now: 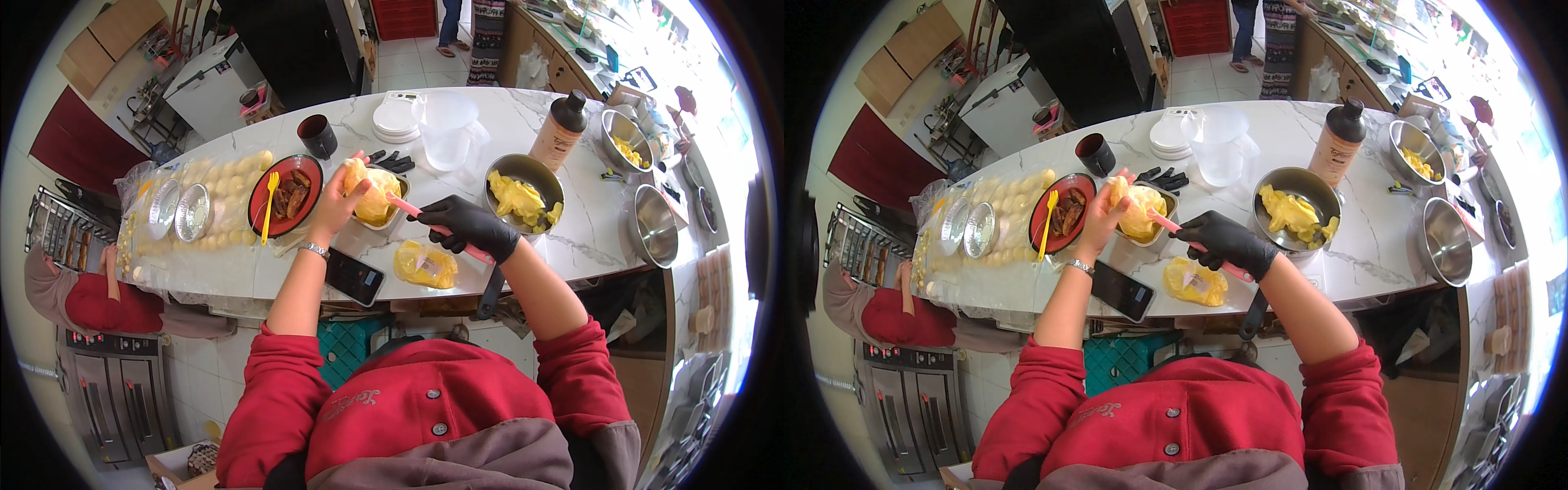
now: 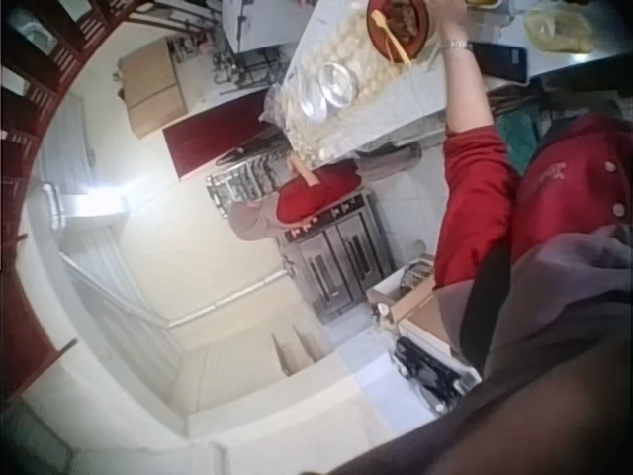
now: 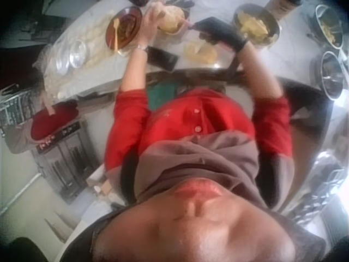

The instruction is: The person fills small pastry cups with a yellow mixture using a spatula, discards plastic wrappers into a bin beneath the counter, and then takes the used spatula to a sink to rinse it.

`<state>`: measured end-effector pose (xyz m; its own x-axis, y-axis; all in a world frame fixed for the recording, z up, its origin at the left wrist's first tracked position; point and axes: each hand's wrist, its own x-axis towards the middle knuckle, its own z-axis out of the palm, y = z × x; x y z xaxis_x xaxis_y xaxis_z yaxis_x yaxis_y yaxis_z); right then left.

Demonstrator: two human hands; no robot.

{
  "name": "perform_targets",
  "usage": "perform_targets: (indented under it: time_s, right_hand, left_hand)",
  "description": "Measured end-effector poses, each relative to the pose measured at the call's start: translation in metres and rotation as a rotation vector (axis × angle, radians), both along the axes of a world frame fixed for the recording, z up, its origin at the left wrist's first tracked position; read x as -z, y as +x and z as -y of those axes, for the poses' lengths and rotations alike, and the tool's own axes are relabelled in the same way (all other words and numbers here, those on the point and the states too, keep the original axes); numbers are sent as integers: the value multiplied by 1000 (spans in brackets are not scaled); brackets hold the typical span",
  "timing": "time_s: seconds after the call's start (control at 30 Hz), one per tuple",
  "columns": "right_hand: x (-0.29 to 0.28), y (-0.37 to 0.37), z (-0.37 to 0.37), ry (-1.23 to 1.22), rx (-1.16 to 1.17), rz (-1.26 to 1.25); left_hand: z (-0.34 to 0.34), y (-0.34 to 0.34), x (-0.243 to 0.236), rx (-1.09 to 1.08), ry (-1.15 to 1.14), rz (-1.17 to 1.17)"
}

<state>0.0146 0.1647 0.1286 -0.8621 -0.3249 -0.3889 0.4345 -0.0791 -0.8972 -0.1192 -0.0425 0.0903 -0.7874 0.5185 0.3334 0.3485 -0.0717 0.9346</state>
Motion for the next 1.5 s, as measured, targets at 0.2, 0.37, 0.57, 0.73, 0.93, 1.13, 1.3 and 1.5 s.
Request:
perform_targets:
  time_s: [0.2,0.37,0.57,0.73,0.93,1.13,1.3,1.5]
  right_hand:
    - [0,0,0,-144,71,143]
    - [-13,3,13,-1,44,54]
    - [-13,-2,39,396,38,-68]
    - [-5,-6,34,429,33,-79]
    - [-14,-2,18,349,53,-48]
    - [-30,-3,22,200,20,46]
    - [-14,-10,38,394,-23,-103]
    - [25,-25,47,802,-48,-686]
  left_hand:
    - [-1,-8,4,-177,149,148]
    - [-17,0,7,-169,117,103]
    - [-33,0,19,-320,-3,-313]
    - [-50,12,1,-269,162,3]
    - [-25,9,-19,-8,264,70]
    - [-5,-9,10,-137,-28,-110]
    - [-17,-10,18,-339,-28,-129]
    - [-31,-1,5,-424,-28,-152]
